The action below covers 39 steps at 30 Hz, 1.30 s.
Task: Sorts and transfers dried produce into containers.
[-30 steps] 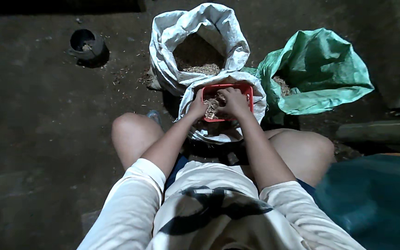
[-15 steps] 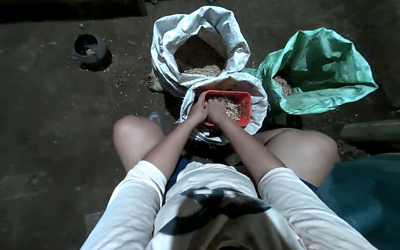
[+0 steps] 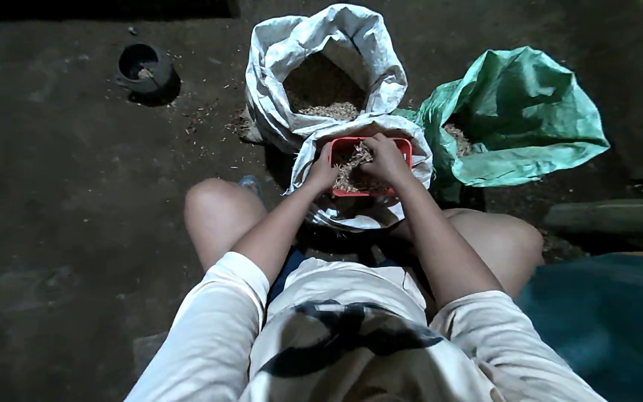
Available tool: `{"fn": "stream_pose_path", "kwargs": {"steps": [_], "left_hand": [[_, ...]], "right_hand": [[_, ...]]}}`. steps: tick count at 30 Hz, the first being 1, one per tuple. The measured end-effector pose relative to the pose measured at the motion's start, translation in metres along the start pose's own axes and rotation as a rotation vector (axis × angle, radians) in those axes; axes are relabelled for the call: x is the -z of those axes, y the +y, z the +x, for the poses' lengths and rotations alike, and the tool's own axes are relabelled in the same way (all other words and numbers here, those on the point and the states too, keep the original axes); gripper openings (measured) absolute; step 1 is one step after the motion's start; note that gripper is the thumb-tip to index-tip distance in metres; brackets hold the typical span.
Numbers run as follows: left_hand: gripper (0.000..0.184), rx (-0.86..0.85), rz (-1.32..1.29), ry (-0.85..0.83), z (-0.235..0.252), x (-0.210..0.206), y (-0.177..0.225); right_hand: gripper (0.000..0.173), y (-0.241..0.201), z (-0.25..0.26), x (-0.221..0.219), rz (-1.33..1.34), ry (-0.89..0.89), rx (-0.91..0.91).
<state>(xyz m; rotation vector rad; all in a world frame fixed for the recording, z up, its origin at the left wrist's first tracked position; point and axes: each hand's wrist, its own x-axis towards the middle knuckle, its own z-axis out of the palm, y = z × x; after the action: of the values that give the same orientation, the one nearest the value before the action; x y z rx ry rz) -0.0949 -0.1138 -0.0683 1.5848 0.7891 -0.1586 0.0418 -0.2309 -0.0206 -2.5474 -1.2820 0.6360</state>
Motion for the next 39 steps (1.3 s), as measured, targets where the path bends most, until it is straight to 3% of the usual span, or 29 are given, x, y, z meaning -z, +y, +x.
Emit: {"fn": "stream_pose_path", "kwargs": {"steps": [4,7,14,17,20,25,29,32,34,39], "left_hand": [[0.086,-0.014,-0.004,0.008,-0.001,0.000,0.000],[0.083,-0.018,-0.022,0.008,-0.004,0.001,0.002],[0.082,-0.018,-0.020,0.044,-0.004,-0.002,0.002],[0.083,-0.047,-0.083,0.043,-0.005,-0.007,-0.001],[0.084,-0.062,-0.056,0.041,-0.007,-0.006,-0.002],[0.087,-0.044,-0.059,0.069,-0.002,-0.005,-0.008],[0.084,-0.054,-0.075,0.068,-0.001,-0.003,-0.007],[0.086,-0.031,-0.048,0.056,-0.002,-0.003,-0.004],[0.087,-0.042,-0.045,0.061,-0.001,-0.005,-0.004],[0.086,-0.062,-0.070,0.078,0.001,-0.009,-0.009]], "right_hand": [[0.039,0.011,-0.011,0.010,0.099,0.013,0.038],[0.044,0.018,-0.021,0.015,0.139,-0.003,-0.027],[0.110,0.021,-0.037,-0.009,0.034,-0.132,-0.452],[0.124,0.013,-0.028,-0.028,0.057,-0.167,-0.503],[0.115,0.003,-0.016,-0.042,0.101,-0.153,-0.519],[0.090,-0.019,-0.014,-0.037,0.139,-0.061,-0.385],[0.091,-0.009,-0.020,-0.016,0.297,0.008,-0.298],[0.079,0.026,-0.017,-0.012,0.304,0.017,-0.383],[0.081,0.043,-0.011,-0.022,0.294,-0.020,-0.465],[0.085,0.029,0.001,-0.041,0.397,-0.077,-0.563]]}}
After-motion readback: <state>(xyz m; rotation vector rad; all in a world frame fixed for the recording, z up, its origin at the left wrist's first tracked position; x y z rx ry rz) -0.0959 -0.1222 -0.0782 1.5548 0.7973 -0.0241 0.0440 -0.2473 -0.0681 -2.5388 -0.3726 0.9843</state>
